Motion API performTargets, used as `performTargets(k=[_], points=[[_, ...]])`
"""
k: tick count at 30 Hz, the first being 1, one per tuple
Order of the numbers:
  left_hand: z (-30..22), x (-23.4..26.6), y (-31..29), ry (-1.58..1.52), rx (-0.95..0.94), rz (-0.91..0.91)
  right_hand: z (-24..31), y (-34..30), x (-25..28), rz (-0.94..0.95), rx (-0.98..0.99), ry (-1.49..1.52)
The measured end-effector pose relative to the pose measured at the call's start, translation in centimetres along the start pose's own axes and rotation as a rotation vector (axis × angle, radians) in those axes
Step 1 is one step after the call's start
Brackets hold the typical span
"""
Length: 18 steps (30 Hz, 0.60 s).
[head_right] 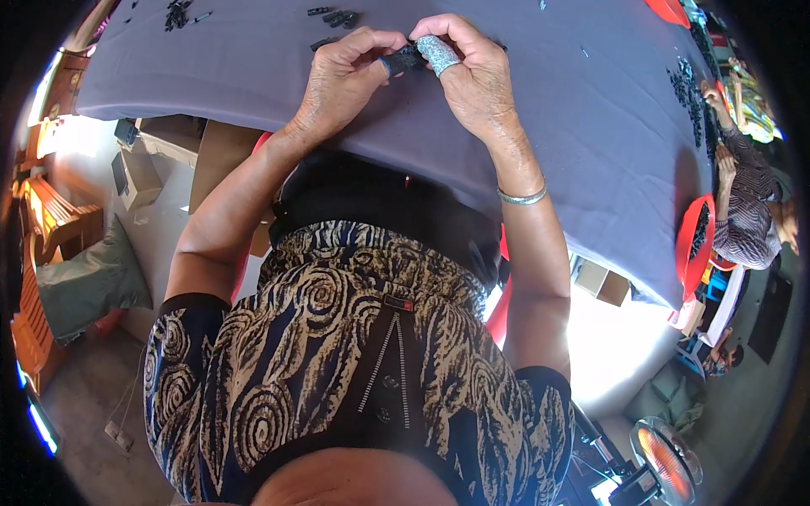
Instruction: Cleaning and inspecting small black plastic components using a small abrasive pad.
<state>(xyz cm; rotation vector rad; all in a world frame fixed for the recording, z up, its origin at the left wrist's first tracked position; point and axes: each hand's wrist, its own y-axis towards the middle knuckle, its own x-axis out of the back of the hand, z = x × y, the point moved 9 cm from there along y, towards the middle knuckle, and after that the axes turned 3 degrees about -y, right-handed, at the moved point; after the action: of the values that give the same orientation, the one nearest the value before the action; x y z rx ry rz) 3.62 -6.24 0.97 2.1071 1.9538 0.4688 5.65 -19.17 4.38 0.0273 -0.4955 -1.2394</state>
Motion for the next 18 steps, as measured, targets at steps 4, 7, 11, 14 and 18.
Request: performTargets(k=[4, 7, 11, 14, 18], points=[[-0.4, -0.2, -0.1, -0.061, 0.016, 0.01, 0.2, -0.1, 0.1, 0.005, -0.013, 0.031], [-0.4, -0.3, -0.2, -0.032, 0.011, 0.021, 0.4, -0.2, 0.2, -0.012, 0.048, -0.084], [-0.5, -0.4, -0.1, -0.008, -0.001, 0.022, 0.8, -0.2, 0.2, -0.001, 0.099, -0.122], [-0.4, -0.4, -0.1, -0.026, 0.005, 0.002, 2.1, -0.3, 0.2, -0.022, 0.172, -0.231], [-0.4, -0.5, -0.2, 0.033, 0.018, 0.032, 3.6, -0.5, 0.0, -0.033, 0.257, -0.358]])
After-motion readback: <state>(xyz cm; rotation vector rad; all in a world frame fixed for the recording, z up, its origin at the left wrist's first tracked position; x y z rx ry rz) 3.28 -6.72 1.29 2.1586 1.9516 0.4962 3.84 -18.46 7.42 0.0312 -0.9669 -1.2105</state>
